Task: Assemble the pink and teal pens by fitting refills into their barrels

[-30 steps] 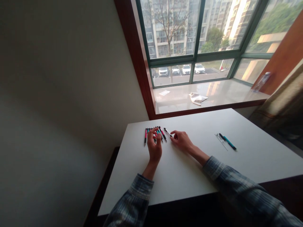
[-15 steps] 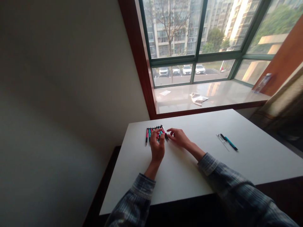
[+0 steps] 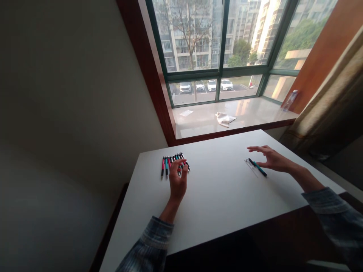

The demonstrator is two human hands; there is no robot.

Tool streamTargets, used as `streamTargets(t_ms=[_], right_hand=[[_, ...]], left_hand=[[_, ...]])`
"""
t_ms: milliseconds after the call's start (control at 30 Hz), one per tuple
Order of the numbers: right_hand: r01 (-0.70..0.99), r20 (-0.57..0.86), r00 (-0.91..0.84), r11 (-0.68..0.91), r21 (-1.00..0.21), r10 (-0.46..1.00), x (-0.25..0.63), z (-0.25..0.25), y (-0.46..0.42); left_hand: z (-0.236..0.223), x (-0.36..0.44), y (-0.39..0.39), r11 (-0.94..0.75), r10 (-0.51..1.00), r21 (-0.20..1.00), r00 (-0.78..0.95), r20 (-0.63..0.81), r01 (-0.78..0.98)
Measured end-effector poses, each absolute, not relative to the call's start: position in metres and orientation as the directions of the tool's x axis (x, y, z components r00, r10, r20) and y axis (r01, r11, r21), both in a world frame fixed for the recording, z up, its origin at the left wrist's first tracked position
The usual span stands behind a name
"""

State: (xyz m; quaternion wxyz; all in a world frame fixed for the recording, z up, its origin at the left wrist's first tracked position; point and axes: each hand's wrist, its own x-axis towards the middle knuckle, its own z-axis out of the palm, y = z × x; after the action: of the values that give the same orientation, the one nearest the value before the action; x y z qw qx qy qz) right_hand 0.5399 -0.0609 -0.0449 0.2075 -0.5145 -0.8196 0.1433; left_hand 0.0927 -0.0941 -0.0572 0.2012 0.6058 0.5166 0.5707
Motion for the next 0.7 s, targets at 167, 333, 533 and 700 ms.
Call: streamTargets(t_ms=[167, 333, 533, 700], right_hand=[[0.796, 0.064, -0.421, 0.403, -0.452, 0.905, 0.552, -0.054, -0.055], [0.799, 0.001, -0.418, 0.369, -0.474, 0.908, 0.544, -0.062, -0.049], [0.796, 0.137, -0.37, 0.389, -0.463, 0.919, 0.543, -0.057, -0.049], [0.75, 0.549, -0.282, 0.538, -0.385, 0.787, 0.466, -0.041, -0.074]], left_hand=[[-0.061, 0.092, -0.091, -0.386, 0.865, 0.828, -0.152, 0.478, 0.406], [-0.064, 0.091, -0.089, -0.379, 0.873, 0.832, -0.143, 0.467, 0.404], [-0.062, 0.093, -0.092, -0.399, 0.868, 0.824, -0.124, 0.48, 0.402], [-0.06, 0.106, -0.09, -0.373, 0.91, 0.866, -0.049, 0.411, 0.334]])
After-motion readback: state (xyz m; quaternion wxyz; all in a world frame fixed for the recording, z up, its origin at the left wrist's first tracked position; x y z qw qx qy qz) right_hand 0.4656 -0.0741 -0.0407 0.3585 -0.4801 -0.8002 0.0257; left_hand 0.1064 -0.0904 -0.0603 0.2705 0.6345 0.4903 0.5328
